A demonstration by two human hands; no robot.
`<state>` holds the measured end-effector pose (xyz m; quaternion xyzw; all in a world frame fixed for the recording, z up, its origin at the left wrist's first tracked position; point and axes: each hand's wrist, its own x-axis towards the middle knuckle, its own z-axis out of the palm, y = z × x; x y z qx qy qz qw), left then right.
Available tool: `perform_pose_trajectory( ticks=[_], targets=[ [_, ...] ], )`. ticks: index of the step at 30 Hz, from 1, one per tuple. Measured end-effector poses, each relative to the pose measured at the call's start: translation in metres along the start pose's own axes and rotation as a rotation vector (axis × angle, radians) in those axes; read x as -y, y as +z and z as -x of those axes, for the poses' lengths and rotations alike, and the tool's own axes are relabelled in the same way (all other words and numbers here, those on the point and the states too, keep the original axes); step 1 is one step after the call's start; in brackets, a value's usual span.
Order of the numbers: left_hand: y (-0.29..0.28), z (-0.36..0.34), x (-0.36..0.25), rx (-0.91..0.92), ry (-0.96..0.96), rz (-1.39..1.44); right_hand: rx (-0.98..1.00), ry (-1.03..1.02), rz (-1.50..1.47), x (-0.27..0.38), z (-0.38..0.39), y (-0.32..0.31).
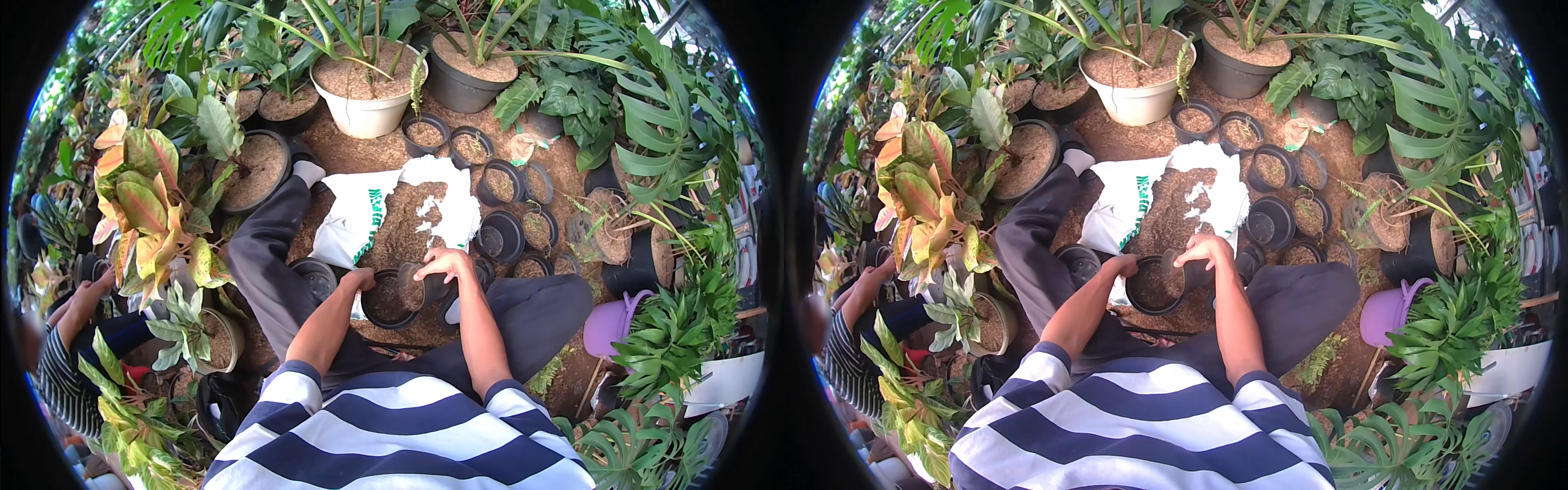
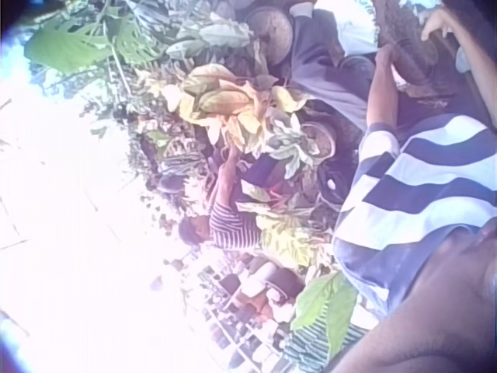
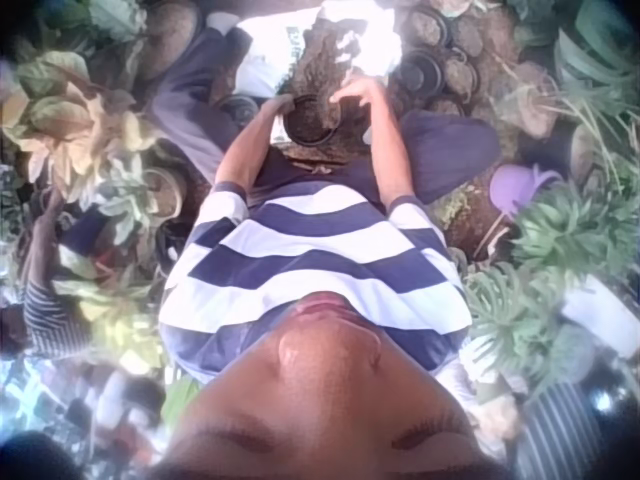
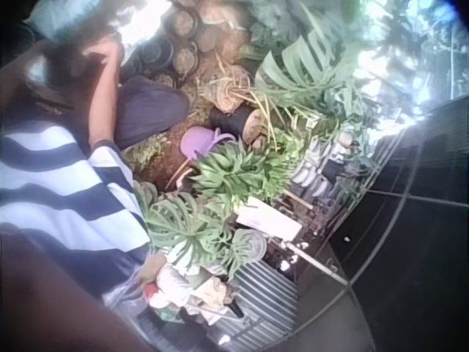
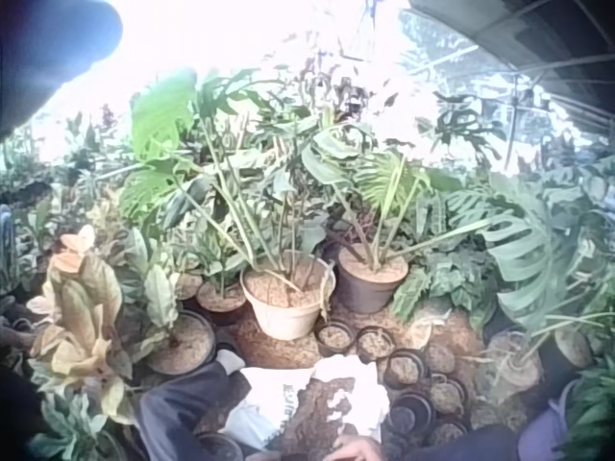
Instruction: The person fills a small black plastic pot with soil from a bag using their hands, then picks up a plant cutting with roots.
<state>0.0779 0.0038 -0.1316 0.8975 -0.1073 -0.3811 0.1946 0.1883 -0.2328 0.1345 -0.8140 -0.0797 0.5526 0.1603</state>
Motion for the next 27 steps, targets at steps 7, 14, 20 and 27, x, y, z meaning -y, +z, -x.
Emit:
perform_pose_trajectory(
  ticks=[7, 14, 20, 27],
  targets=[
    [0.022, -0.005, 0.055, 0.084, -0.079, 0.013, 0.033, -0.007, 0.305, 0.055, 0.005, 0.005],
    [-0.007, 0.016, 0.006, 0.049, -0.127, 0.063, 0.091, 0.042, 0.151, 0.033, -0.007, 0.008],
    [-0.012, 0.027, 0.003, 0.041, -0.159, 0.090, 0.034, -0.020, -0.071, 0.026, -0.003, -0.004],
    [-0.020, 0.036, -0.007, 0.038, -0.194, 0.114, -0.427, -0.165, -0.476, -0.013, -0.045, -0.010]
  ],
)
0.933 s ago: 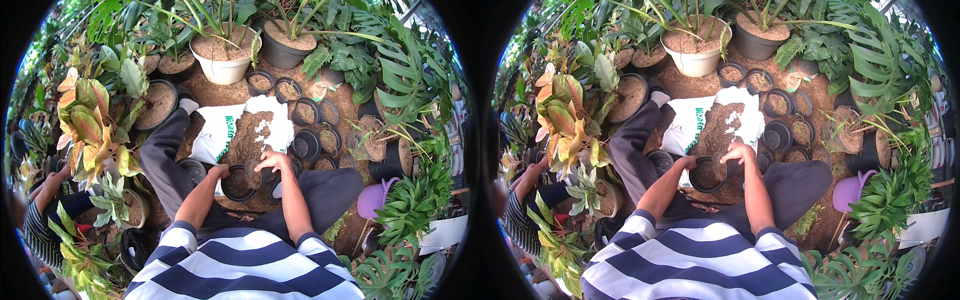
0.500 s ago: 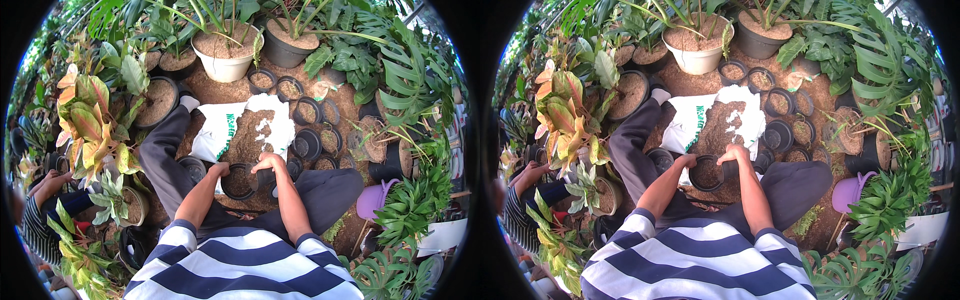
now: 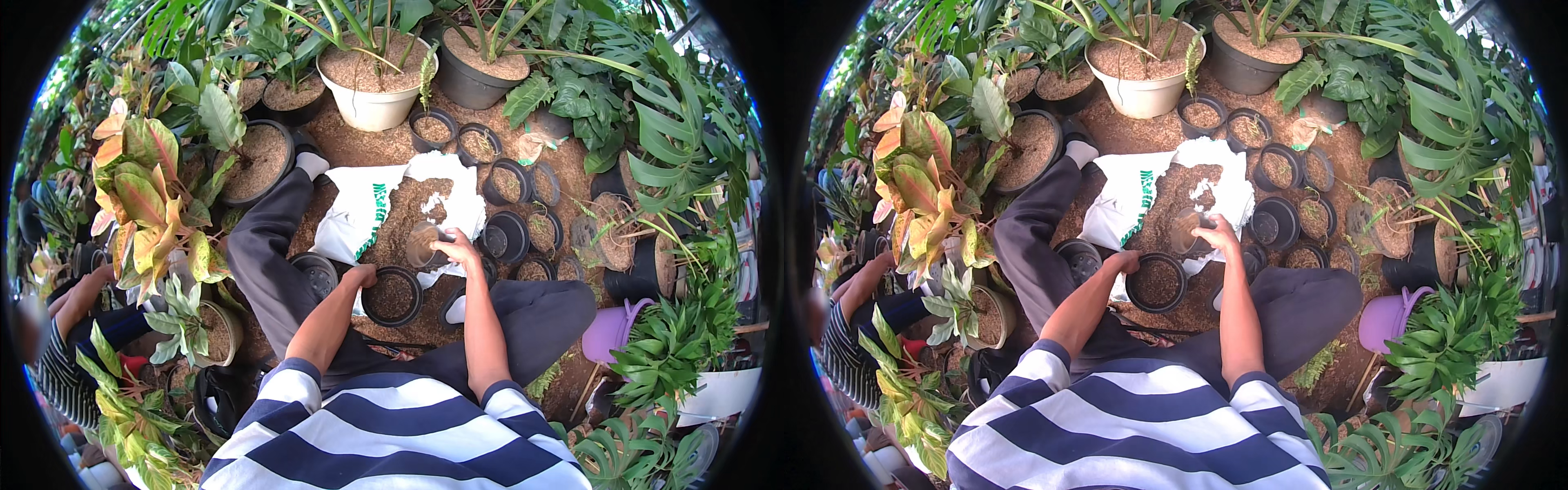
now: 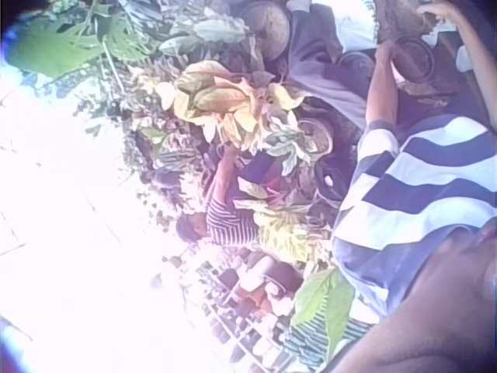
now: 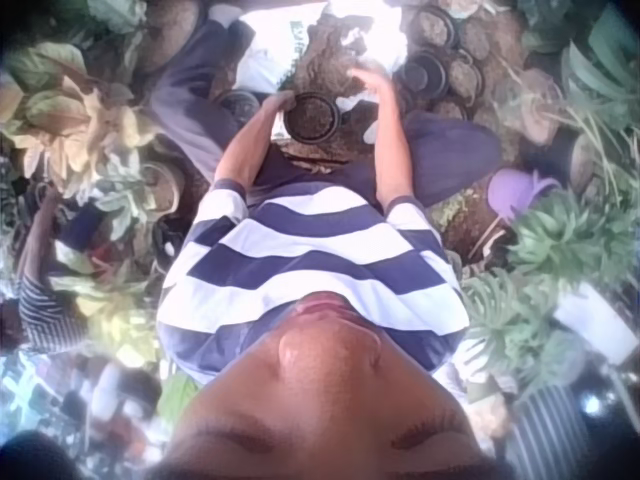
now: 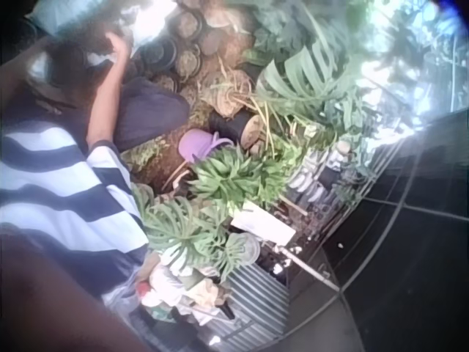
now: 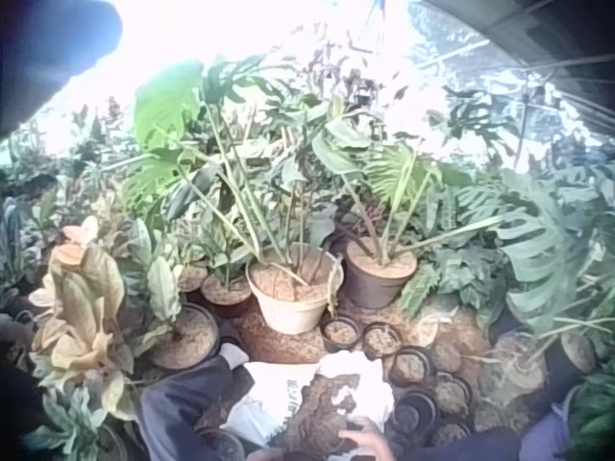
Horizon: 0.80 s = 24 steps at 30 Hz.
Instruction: The person fills a small black plastic pot with soil from a bag using their hands, then picks up a plant cutting with roots.
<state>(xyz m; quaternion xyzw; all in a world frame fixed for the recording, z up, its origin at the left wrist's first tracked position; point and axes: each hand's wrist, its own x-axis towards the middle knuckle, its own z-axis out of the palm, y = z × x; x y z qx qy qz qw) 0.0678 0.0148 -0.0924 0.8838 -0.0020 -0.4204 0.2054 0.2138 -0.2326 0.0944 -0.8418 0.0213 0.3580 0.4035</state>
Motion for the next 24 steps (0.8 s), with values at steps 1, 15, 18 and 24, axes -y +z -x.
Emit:
perform_pose_trajectory(
  ticks=[1, 15, 18, 24],
  targets=[
    [-0.004, 0.002, -0.009, 0.000, 0.002, -0.002, -0.105, -0.019, -0.009, -0.022, -0.014, -0.002],
    [0.020, -0.024, 0.015, 0.081, 0.140, -0.164, -0.623, 0.055, 0.194, -0.049, -0.044, 0.025],
    [0.012, -0.013, 0.011, 0.077, 0.136, -0.162, -0.695, 0.102, 0.244, -0.039, -0.042, 0.054],
    [0.003, -0.005, 0.009, 0.093, 0.160, -0.221, -0.527, 0.167, 0.119, -0.019, -0.053, 0.080]
  ],
)
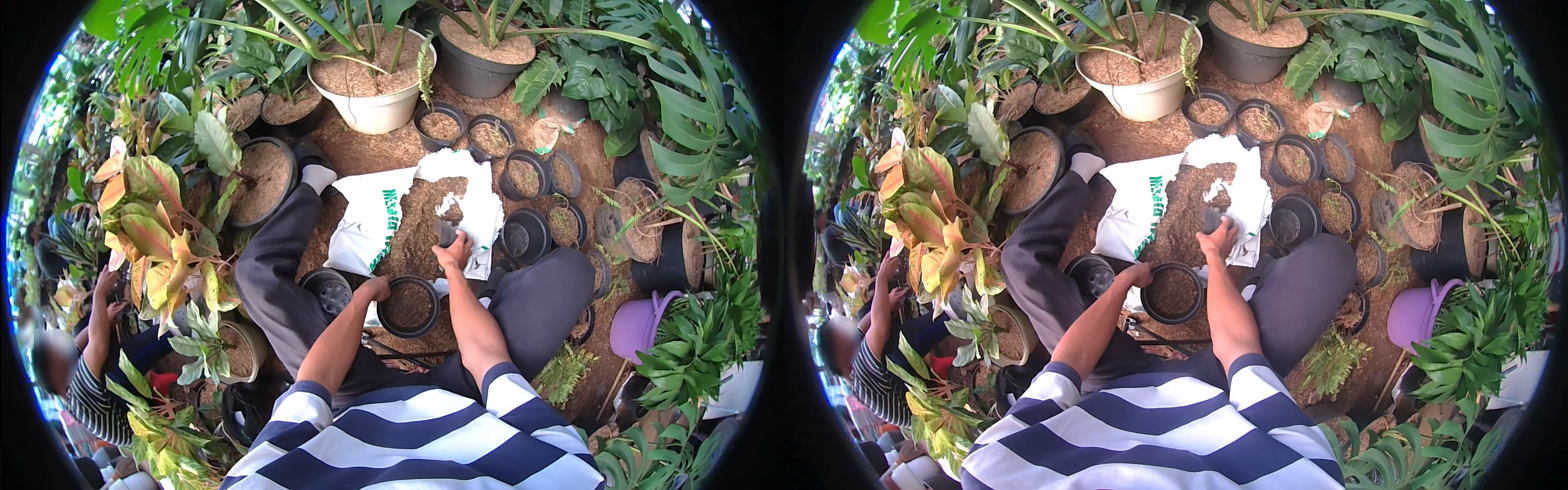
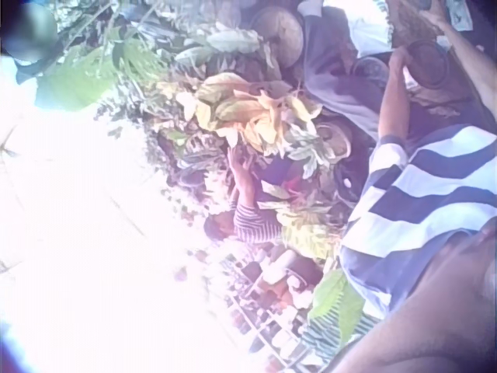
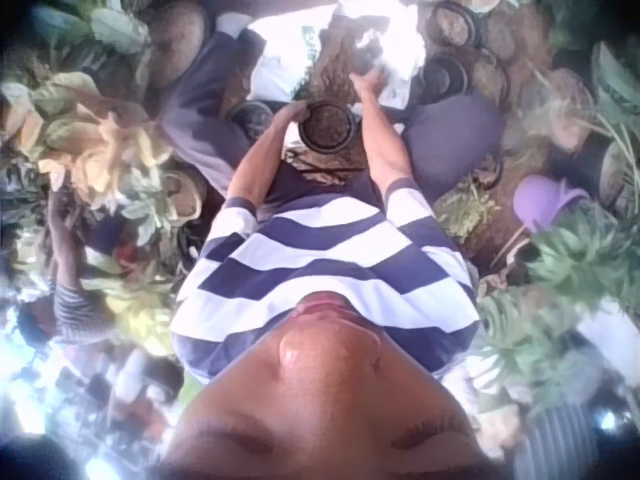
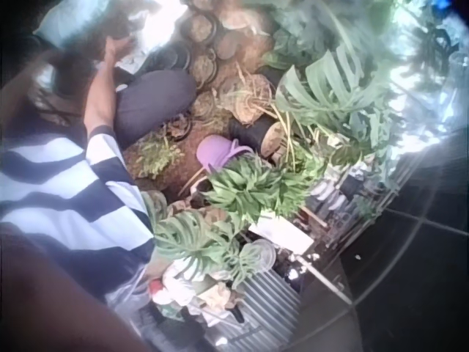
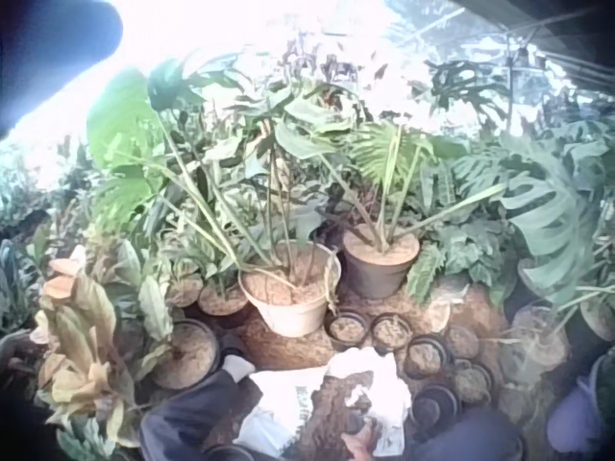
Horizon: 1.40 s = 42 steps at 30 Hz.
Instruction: The person fills a small black plastic pot with soil from a bag using their hands, then picks up a plant cutting with roots.
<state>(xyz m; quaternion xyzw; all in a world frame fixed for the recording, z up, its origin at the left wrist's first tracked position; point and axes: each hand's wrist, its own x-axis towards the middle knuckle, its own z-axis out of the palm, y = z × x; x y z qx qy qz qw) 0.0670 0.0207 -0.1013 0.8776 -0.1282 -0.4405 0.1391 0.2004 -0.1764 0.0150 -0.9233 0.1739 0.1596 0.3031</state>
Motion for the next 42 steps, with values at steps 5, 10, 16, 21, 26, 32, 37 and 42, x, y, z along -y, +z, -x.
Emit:
perform_pose_trajectory(
  ticks=[5, 10, 16, 21, 26, 32, 37, 42],
  targets=[
    [-0.002, 0.002, -0.002, 0.017, 0.087, -0.202, -0.029, -0.064, 0.055, -0.006, 0.010, 0.010],
    [-0.007, 0.003, -0.009, 0.073, 0.508, -1.194, 0.090, -0.187, 0.014, -0.030, 0.002, 0.009],
    [-0.005, -0.009, -0.009, -0.112, 0.007, -0.012, 0.332, -0.062, -0.406, -0.061, -0.016, 0.001],
    [-0.016, 0.008, -0.021, -0.201, -0.073, 0.213, 0.509, 0.110, -0.642, -0.056, 0.007, -0.025],
    [0.005, -0.012, 0.018, -0.237, -0.123, 0.193, 0.566, -0.121, -0.586, -0.016, 0.013, -0.069],
    [-0.026, 0.020, -0.016, -0.166, -0.108, 0.353, 0.749, -0.224, -0.234, -0.003, 0.029, -0.124],
    [-0.028, 0.022, -0.023, -0.130, -0.140, 0.367, 0.818, -0.283, 0.003, 0.001, 0.051, -0.127],
    [-0.012, -0.005, 0.000, -0.071, 0.019, 0.128, 0.767, -0.366, 0.240, 0.010, 0.052, -0.109]
  ],
)
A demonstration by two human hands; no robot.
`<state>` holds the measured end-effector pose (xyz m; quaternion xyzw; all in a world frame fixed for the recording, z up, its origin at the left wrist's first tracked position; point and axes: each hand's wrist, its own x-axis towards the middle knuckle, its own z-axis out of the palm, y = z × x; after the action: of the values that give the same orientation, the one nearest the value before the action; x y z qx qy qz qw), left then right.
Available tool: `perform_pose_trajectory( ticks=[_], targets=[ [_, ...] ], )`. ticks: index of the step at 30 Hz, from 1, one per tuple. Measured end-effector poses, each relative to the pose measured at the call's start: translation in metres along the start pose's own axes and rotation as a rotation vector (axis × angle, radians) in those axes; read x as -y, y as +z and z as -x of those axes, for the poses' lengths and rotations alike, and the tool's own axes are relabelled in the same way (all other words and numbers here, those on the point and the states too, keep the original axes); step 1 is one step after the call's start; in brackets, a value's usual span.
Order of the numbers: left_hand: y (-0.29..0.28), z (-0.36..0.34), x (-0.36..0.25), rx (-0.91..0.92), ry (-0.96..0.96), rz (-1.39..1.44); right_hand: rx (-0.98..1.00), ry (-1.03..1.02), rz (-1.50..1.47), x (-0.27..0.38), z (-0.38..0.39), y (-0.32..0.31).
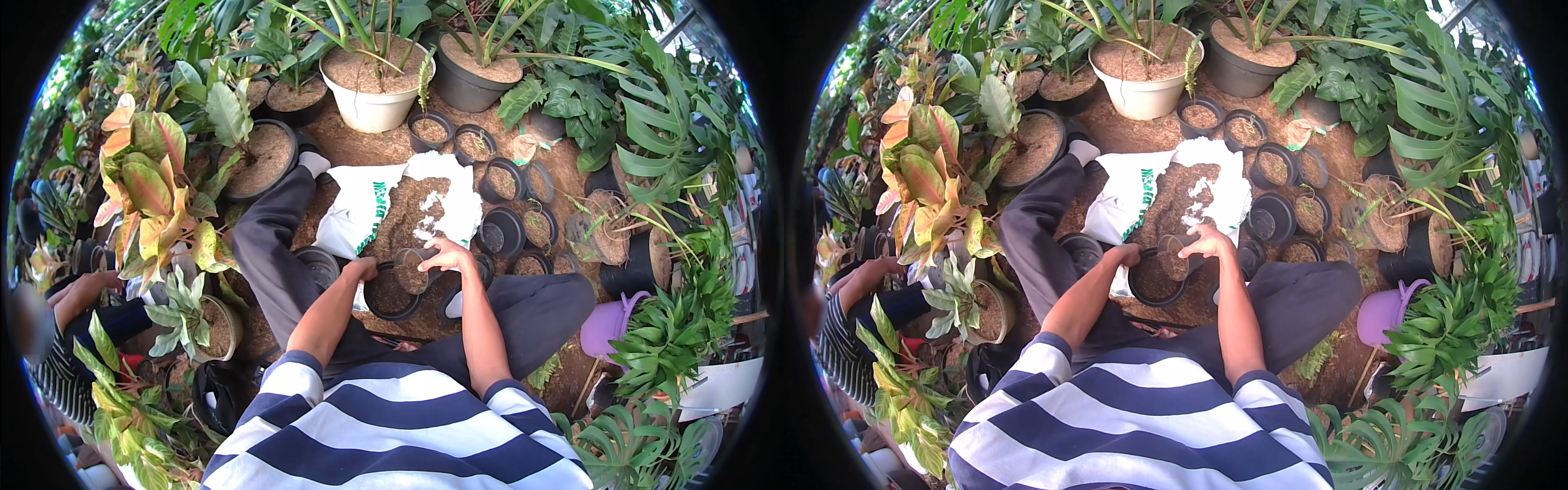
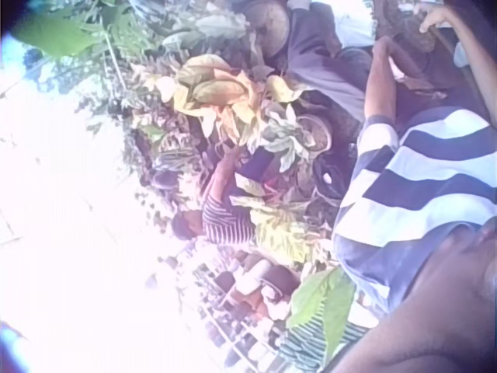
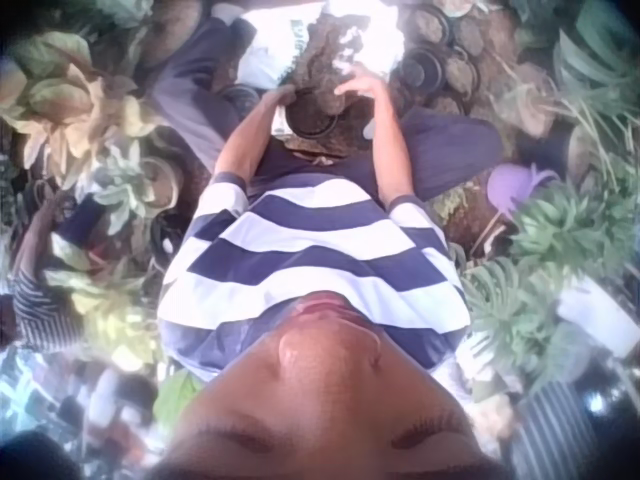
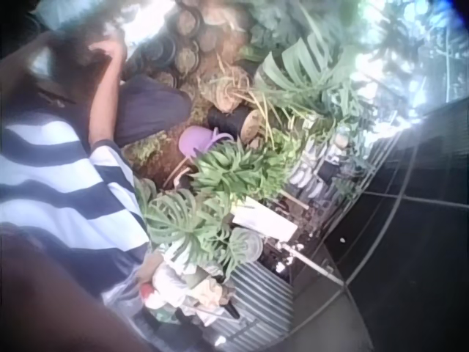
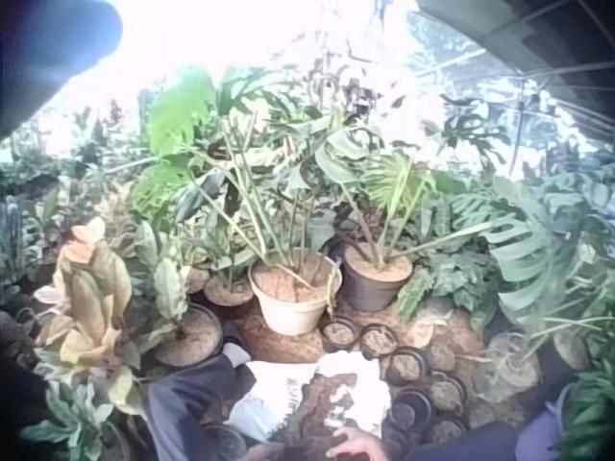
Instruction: The person fills a small black plastic pot with soil from a bag using their hands, then picks up a plant cutting with roots.
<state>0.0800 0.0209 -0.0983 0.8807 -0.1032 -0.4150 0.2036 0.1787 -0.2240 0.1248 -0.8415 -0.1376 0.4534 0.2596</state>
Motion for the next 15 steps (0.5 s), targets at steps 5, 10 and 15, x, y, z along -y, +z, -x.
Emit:
perform_pose_trajectory(
  ticks=[5, 10, 15],
  targets=[
    [0.004, 0.001, 0.008, -0.077, -0.061, 0.081, 0.045, 0.068, 0.198, 0.022, 0.000, -0.002],
    [-0.017, 0.026, -0.028, -0.088, -0.168, 0.219, 0.046, 0.117, 0.212, 0.012, 0.001, -0.001],
    [-0.011, 0.020, -0.022, -0.100, -0.188, 0.256, 0.072, 0.130, 0.147, 0.020, 0.008, 0.001]
  ],
)
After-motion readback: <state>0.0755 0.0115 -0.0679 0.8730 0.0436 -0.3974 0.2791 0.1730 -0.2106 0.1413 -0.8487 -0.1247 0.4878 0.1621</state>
